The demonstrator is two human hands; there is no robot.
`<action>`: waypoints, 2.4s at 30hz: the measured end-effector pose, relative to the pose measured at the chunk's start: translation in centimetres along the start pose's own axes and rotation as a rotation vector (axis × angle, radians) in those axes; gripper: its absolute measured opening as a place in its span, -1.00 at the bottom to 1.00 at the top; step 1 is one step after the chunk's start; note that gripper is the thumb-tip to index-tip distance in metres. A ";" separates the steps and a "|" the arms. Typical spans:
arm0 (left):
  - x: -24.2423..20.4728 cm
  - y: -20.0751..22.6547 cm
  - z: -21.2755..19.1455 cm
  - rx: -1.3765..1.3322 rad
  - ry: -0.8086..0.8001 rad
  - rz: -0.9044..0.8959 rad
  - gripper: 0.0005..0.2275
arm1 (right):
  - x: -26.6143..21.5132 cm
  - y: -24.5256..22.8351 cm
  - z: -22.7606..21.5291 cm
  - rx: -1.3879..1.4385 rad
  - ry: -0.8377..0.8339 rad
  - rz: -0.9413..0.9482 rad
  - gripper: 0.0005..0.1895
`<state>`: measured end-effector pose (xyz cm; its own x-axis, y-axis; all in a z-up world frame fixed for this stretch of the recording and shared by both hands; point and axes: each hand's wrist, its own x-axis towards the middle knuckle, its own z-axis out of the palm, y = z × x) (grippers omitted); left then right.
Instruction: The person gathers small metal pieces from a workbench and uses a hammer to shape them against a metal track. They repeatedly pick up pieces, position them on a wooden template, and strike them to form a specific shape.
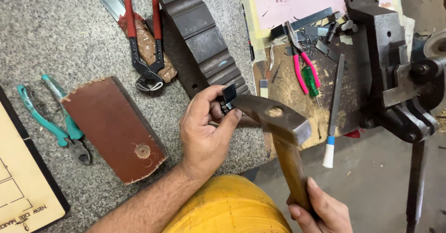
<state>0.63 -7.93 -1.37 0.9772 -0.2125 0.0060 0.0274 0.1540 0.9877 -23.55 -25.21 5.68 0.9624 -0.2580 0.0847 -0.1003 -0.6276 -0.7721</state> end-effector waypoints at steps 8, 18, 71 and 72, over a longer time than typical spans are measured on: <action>0.0 -0.2 0.0 -0.109 -0.031 -0.033 -0.63 | -0.5 -0.4 -0.8 -0.221 0.023 0.018 -0.35; 0.0 -0.5 0.1 -0.118 -0.021 -0.034 -0.63 | -1.1 0.0 -1.3 -0.136 0.028 0.030 -0.40; -0.2 0.8 0.0 -0.336 -0.015 -0.194 -0.69 | -0.6 -0.9 -1.3 0.036 0.062 0.084 -0.39; -0.1 1.4 -0.5 -0.299 -0.013 -0.144 -0.68 | -0.7 -0.7 -1.3 0.058 0.064 0.119 -0.45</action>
<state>0.65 -7.22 -0.08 0.9559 -0.2650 -0.1264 0.2277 0.3976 0.8888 -24.53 -25.53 7.00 0.9264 -0.3753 0.0290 -0.1961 -0.5471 -0.8138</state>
